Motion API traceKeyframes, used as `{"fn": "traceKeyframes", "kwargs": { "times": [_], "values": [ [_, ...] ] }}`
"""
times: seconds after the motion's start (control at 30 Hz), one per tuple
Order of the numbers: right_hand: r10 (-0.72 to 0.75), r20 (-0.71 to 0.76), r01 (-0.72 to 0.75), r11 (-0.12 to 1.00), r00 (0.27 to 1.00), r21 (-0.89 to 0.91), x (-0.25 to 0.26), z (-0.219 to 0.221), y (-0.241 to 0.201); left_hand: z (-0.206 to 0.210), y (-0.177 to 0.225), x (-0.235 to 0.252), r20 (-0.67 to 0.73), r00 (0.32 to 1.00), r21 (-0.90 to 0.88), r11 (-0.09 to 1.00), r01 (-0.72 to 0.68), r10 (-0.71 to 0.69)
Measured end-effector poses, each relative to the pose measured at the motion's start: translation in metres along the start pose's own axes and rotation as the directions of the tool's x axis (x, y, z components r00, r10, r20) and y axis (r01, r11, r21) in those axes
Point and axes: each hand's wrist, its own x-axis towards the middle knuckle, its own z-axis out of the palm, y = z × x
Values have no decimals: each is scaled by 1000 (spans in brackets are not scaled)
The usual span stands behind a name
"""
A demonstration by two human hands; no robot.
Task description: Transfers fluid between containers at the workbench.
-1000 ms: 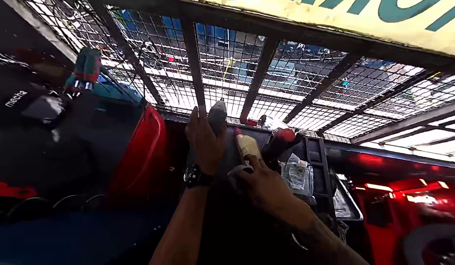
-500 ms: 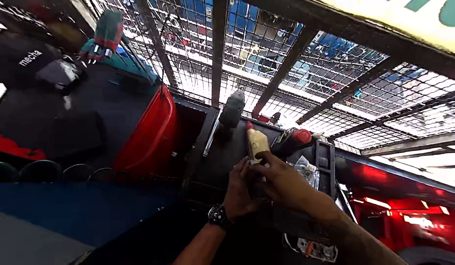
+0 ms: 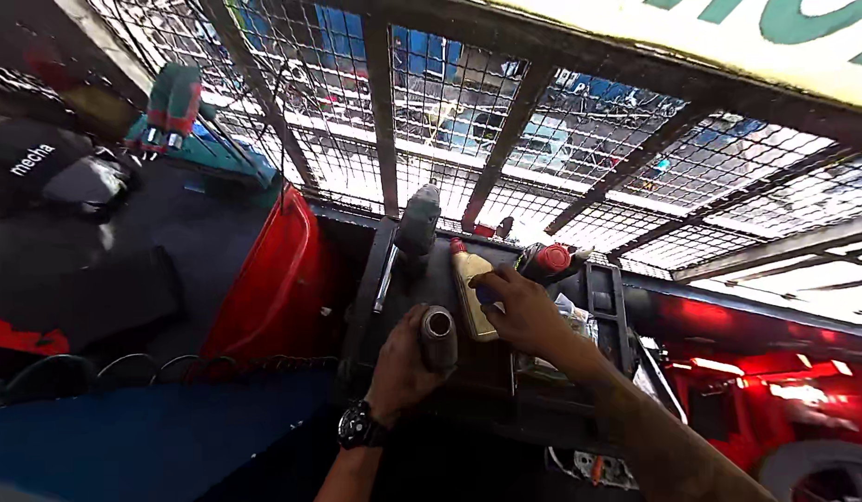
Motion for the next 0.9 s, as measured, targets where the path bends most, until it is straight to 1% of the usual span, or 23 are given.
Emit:
{"fn": "traceKeyframes", "kwargs": {
  "times": [0.07, 0.13, 0.17, 0.2, 0.23, 0.27, 0.3, 0.33, 0.37, 0.4, 0.47, 0.5, 0.53, 0.57, 0.6, 0.63, 0.67, 0.7, 0.77, 0.8, 0.83, 0.87, 0.9],
  "values": [
    [132, 103, -127, 991, 986, -46, 5, 50, 16, -15, -10, -2, -43, 998, 50, 998, 40, -38],
    [164, 243, -147, 985, 956, -88, 13, 93, 17, -28, -20, -2, -71, 994, 85, 992, 90, -84],
    [157, 296, -132, 986, 942, -102, 17, 107, 14, -33, -25, -3, -82, 992, 89, 991, 102, -95],
    [144, 319, -119, 988, 937, -99, 21, 115, 10, -36, -29, -4, -89, 991, 84, 990, 109, -101],
    [131, 277, -114, 990, 952, -78, 29, 118, 7, -39, -32, -5, -93, 990, 73, 991, 112, -105],
    [127, 157, -121, 992, 979, -46, 40, 117, 8, -40, -34, -5, -92, 989, 56, 991, 118, -113],
    [150, 10, -150, 989, 989, -18, 56, 115, 11, -40, -35, -5, -88, 988, 38, 991, 129, -126],
    [204, -107, -205, 979, 973, 0, 77, 111, 17, -38, -35, -7, -80, 985, 19, 988, 152, -150],
    [280, -178, -289, 957, 943, -23, 103, 110, 29, -35, -35, -9, -78, 981, 3, 984, 179, -179],
    [372, -181, -386, 921, 910, -48, 127, 113, 41, -32, -34, -12, -87, 975, -9, 979, 204, -204],
    [543, -45, -545, 836, 839, -67, 160, 121, 61, -27, -28, -25, -142, 971, -22, 981, 191, -192],
    [572, 0, -570, 818, 820, -79, 165, 122, 66, -26, -22, -35, -203, 969, -19, 990, 136, -137],
    [560, -3, -559, 826, 828, -72, 163, 117, 63, -25, -15, -47, -282, 957, -7, 998, 67, -67],
    [513, -60, -515, 856, 856, -36, 152, 105, 55, -24, -8, -61, -353, 936, 8, 1000, -2, 5],
    [435, -160, -440, 898, 886, 10, 131, 87, 41, -23, 0, -74, -395, 917, 20, 998, -57, 60],
    [341, -273, -339, 939, 900, 56, 101, 65, 23, -20, 9, -85, -395, 913, 16, 994, -104, 102],
    [262, -362, -245, 965, 895, 93, 62, 45, 3, -16, 19, -92, -357, 926, -19, 990, -139, 123],
    [228, -444, -193, 973, 866, 124, 25, 31, -14, -10, 31, -95, -305, 943, -72, 985, -159, 131],
    [218, -572, -114, 971, 791, 212, -49, 16, -43, 5, 58, -83, -188, 976, -176, 974, -140, 107],
    [240, -600, -74, 955, 763, 288, -81, 12, -54, 13, 71, -72, -129, 986, -194, 973, -126, 102],
    [283, -589, -51, 924, 757, 379, -110, 9, -64, 20, 80, -62, -81, 990, -169, 977, -130, 117],
    [336, -549, -47, 879, 765, 474, -136, 6, -70, 25, 87, -54, -49, 986, -116, 980, -163, 158],
    [390, -492, -77, 837, 779, 542, -157, 2, -71, 28, 90, -48, -28, 974, -38, 973, -228, 227]
  ]
}}
